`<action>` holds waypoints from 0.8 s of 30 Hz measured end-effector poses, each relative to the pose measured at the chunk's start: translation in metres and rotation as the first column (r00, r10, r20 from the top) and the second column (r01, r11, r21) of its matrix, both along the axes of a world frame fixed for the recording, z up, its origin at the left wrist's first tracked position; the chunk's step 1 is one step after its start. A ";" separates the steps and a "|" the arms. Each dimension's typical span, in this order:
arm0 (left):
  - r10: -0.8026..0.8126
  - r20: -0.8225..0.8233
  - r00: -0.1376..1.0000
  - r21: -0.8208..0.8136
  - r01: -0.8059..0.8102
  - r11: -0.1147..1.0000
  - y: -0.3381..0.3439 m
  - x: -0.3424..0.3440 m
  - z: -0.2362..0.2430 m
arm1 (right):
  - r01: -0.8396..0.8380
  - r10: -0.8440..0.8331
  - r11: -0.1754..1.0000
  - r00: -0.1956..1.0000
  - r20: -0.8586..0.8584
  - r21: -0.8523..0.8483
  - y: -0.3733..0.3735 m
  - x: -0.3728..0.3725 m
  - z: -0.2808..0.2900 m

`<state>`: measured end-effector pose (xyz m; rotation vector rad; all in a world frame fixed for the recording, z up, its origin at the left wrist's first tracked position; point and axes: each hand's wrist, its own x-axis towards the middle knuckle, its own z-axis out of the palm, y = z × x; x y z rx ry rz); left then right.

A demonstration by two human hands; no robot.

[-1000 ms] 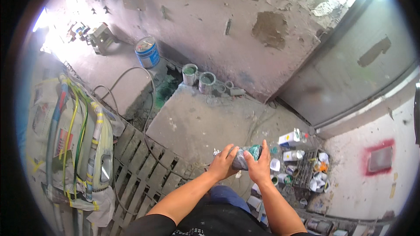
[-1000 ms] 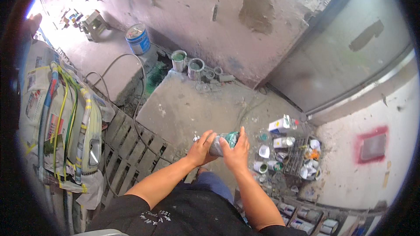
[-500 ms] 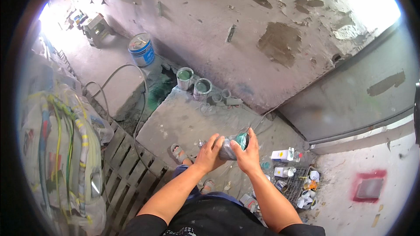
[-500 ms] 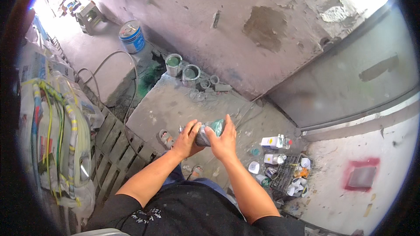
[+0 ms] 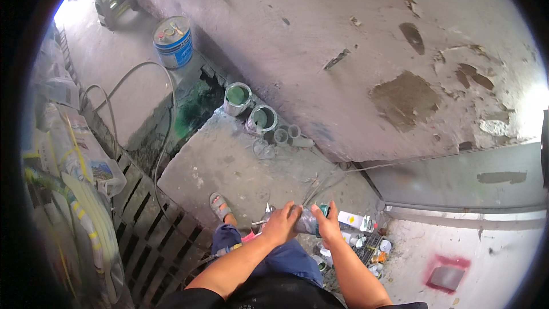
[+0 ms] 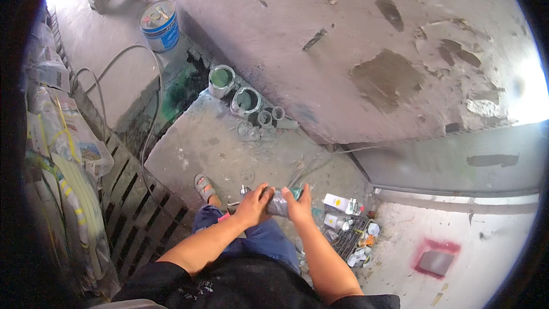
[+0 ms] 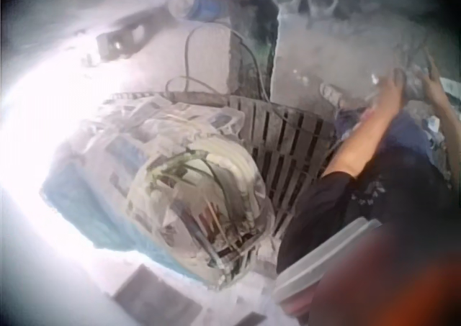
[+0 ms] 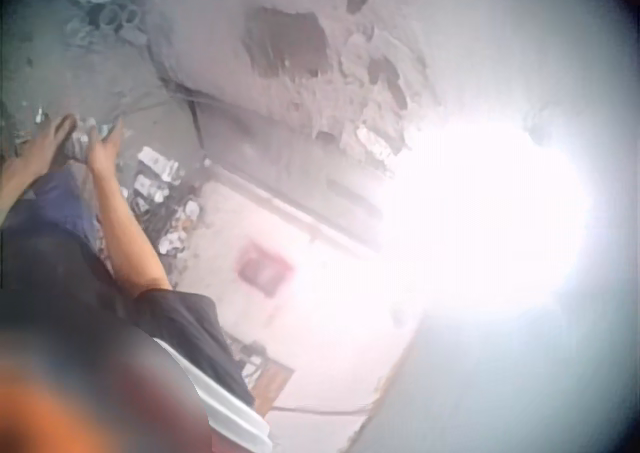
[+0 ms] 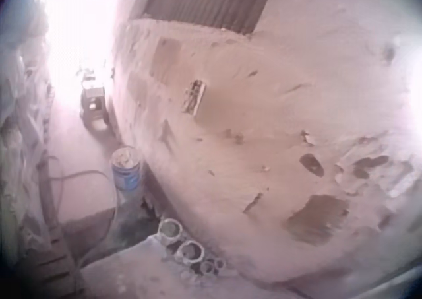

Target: The person prepares a spray gun by attaching a hose and filling it with paint from a can. They then spray paint a car bumper and a side mirror that are resting on a wooden pallet in a workshop.

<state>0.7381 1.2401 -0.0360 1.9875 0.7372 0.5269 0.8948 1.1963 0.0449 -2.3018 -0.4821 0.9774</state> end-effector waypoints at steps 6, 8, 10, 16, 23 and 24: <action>-0.119 -0.184 0.976 -0.130 0.096 0.987 0.007 0.017 -0.042 | 0.236 -0.242 0.970 0.955 -0.169 -0.053 0.005 0.014 -0.049; -0.165 -0.256 0.952 -0.190 0.118 0.975 0.003 0.021 -0.068 | 0.218 -0.236 0.969 0.957 -0.171 -0.118 -0.001 0.022 -0.087; -0.248 -0.332 0.910 -0.377 0.113 0.919 0.003 0.025 -0.090 | 0.109 -0.137 0.979 0.977 -0.161 -0.170 -0.006 0.030 -0.122; -0.345 -0.284 0.895 -0.708 0.047 0.705 0.006 0.030 -0.157 | -0.413 0.405 0.910 0.905 -0.129 -0.040 -0.016 0.059 -0.188; -0.052 -0.076 0.996 -0.643 -0.009 0.766 0.073 0.027 -0.109 | -0.910 0.906 0.339 0.384 0.177 0.239 0.109 0.084 -0.099; -0.031 -0.037 0.999 -0.627 0.001 0.779 0.081 0.026 -0.096 | -0.929 0.907 0.256 0.327 0.265 0.269 0.118 0.085 -0.082</action>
